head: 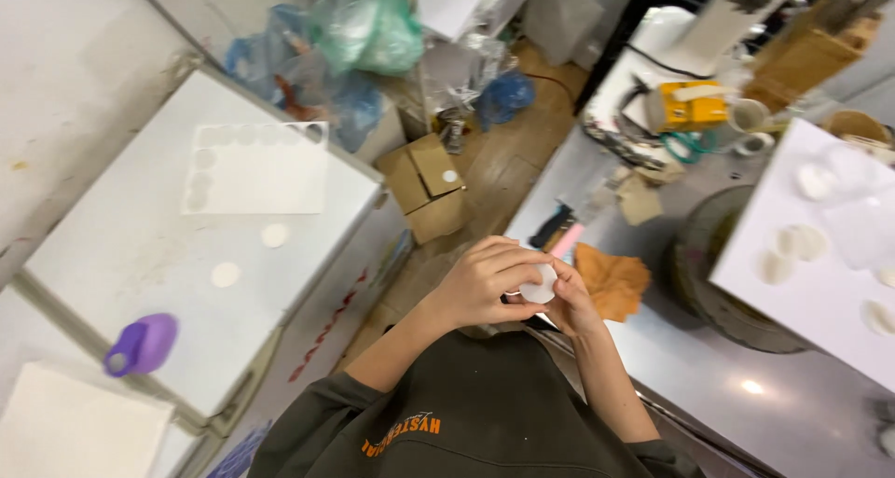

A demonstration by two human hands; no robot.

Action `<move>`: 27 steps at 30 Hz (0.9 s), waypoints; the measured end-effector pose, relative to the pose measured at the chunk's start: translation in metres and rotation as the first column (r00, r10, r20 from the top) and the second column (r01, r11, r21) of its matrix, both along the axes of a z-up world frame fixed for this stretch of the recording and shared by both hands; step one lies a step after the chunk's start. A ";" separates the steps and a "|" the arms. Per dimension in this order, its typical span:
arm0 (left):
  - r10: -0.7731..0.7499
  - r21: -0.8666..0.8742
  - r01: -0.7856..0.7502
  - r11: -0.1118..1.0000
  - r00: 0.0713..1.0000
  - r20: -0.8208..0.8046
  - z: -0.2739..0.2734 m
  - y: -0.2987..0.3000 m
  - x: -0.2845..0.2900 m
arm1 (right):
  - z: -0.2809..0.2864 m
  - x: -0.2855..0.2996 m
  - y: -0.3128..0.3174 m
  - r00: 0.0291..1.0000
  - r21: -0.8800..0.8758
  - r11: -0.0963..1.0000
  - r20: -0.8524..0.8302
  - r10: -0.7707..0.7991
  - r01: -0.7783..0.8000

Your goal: The recorder uses a circular punch tool to cut out small circles from a sheet of white fondant or paper and applies them to larger fondant shapes.

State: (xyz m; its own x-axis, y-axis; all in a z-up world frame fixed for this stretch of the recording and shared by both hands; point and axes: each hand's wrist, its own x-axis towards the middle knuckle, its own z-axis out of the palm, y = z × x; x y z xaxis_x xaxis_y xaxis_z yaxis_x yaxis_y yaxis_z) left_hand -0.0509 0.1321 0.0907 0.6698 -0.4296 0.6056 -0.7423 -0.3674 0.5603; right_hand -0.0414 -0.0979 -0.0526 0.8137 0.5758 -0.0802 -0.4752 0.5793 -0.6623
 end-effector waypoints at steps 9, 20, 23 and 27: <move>-0.137 -0.341 0.026 0.940 0.943 -0.304 -0.001 -0.135 0.017 | 0.029 -0.022 -0.129 0.903 -0.192 0.915 0.324 -0.282 0.354; -0.220 -0.457 -0.018 0.889 0.859 -0.461 0.000 -0.212 0.016 | 0.055 -0.047 -0.159 0.616 -0.356 0.507 0.533 -0.579 0.785; -0.138 -0.400 -0.029 0.916 0.914 -0.383 0.006 -0.220 0.017 | 0.057 -0.044 -0.164 0.596 -0.347 0.489 0.547 -0.588 0.801; -0.158 -0.426 -0.050 0.904 0.884 -0.439 -0.002 -0.220 0.022 | 0.062 -0.036 -0.166 0.598 -0.327 0.514 0.576 -0.557 0.793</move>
